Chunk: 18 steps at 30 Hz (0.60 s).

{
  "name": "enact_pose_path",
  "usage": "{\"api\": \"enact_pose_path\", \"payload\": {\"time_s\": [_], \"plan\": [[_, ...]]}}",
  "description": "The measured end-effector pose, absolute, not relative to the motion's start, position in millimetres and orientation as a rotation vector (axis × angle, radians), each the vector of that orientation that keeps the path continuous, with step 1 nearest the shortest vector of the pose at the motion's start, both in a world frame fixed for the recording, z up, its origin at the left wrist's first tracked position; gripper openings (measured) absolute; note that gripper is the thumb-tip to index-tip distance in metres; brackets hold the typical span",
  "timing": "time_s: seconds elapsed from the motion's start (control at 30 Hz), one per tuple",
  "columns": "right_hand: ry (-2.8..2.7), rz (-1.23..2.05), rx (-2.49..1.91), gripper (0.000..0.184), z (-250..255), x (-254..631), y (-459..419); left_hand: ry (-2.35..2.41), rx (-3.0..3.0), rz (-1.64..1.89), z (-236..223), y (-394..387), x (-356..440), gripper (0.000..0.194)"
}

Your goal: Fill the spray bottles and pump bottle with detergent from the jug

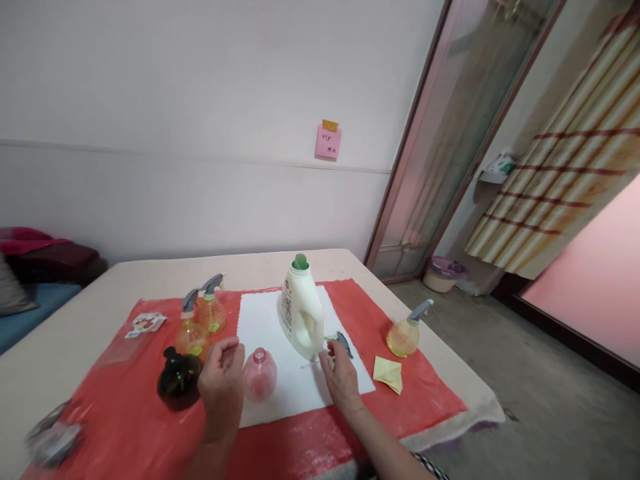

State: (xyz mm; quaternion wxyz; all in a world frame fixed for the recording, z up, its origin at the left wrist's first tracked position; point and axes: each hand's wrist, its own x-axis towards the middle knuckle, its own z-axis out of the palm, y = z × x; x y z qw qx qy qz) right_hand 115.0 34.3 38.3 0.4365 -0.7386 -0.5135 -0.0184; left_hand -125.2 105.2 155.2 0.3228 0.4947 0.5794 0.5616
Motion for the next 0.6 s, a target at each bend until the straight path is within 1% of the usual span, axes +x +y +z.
{"api": "enact_pose_path", "payload": {"time_s": [0.1, 0.17, 0.37, 0.5, 0.6], "plan": [[-1.231, 0.013, -1.763, 0.040, 36.6, 115.2, 47.0, 1.502, 1.283, 1.492, 155.2, 103.9, -124.5, 0.031], [-1.203, 0.058, -1.736, 0.042, 37.5, 115.9, 54.2, 1.482, 1.273, 1.495, 154.0, 104.2, -125.0, 0.030], [-1.088, 0.202, -1.741, 0.039, 44.3, 117.8, 76.9, 1.462, 1.236, 1.499, 152.2, 108.5, -125.7, 0.030], [-0.992, 0.330, -1.745, 0.032, 47.6, 114.8, 97.2, 1.478, 1.209, 1.497, 153.1, 110.4, -125.0, 0.032], [-0.938, 0.414, -1.708, 0.032, 52.0, 112.9, 107.0, 1.481, 1.190, 1.479, 153.0, 109.9, -124.5, 0.033]]}}
